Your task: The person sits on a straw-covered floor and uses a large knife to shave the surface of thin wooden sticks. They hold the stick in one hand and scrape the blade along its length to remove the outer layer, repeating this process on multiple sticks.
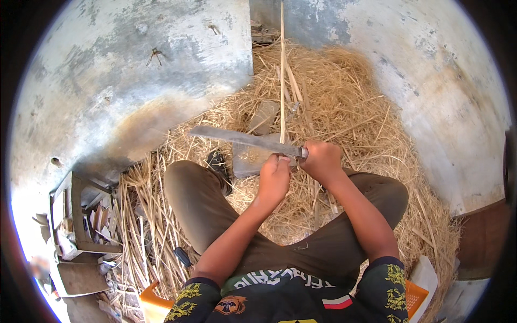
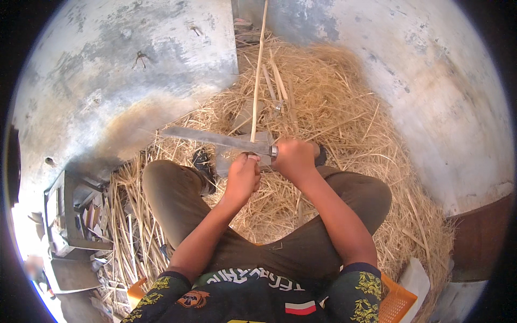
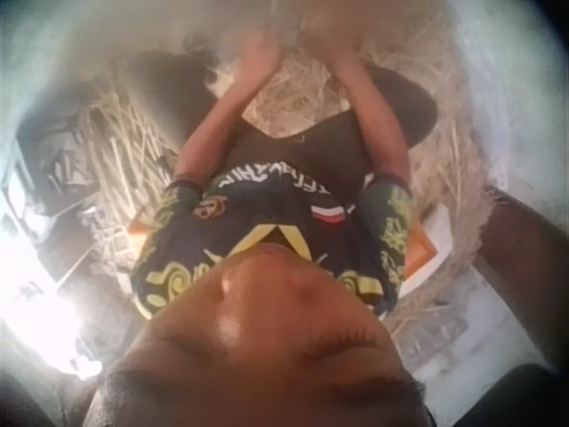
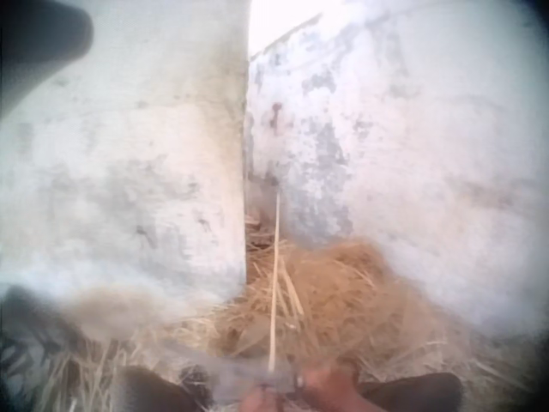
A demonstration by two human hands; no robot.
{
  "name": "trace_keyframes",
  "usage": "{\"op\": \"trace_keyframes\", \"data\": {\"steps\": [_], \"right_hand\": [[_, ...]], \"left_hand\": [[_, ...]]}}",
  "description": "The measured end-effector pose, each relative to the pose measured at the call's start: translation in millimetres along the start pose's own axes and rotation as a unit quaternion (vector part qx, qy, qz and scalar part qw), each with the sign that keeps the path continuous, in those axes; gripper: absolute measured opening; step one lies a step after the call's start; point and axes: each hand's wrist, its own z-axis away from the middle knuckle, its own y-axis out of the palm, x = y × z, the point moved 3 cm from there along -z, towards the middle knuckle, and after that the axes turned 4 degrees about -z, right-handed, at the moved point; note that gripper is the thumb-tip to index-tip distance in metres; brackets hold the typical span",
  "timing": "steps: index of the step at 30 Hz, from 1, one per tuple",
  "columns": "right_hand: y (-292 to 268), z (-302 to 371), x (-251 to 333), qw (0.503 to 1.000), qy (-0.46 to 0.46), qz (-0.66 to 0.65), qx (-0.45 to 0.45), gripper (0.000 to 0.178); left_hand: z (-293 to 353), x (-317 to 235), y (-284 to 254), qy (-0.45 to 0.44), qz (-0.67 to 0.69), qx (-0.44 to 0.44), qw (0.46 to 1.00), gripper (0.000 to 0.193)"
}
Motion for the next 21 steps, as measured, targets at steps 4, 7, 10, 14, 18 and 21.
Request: {"op": "trace_keyframes", "data": {"steps": [4,7,10,14,18,21], "right_hand": [[9,7,5,0.999,-0.012,-0.024,0.026,0.013],[9,-3,-8,0.998,-0.046,-0.032,0.002,0.013],[6,-5,-8,1.0,-0.016,0.008,-0.001,0.012],[-3,-11,-1,0.998,0.013,0.003,0.054,0.009],[11,1,-10,0.994,0.041,-0.058,0.081,0.008],[0,-2,4,0.993,0.026,-0.101,0.05,0.009]], "left_hand": [[-3,8,-10,-0.064,0.045,0.032,0.996,0.014],[-4,14,-13,-0.077,0.018,0.047,0.996,0.012],[12,-9,3,-0.068,0.084,0.03,0.994,0.011],[4,-17,-1,-0.101,0.147,0.028,0.984,0.012],[6,-18,-2,-0.106,0.141,0.039,0.984,0.013],[8,-25,-12,-0.092,0.133,0.039,0.986,0.012]]}}
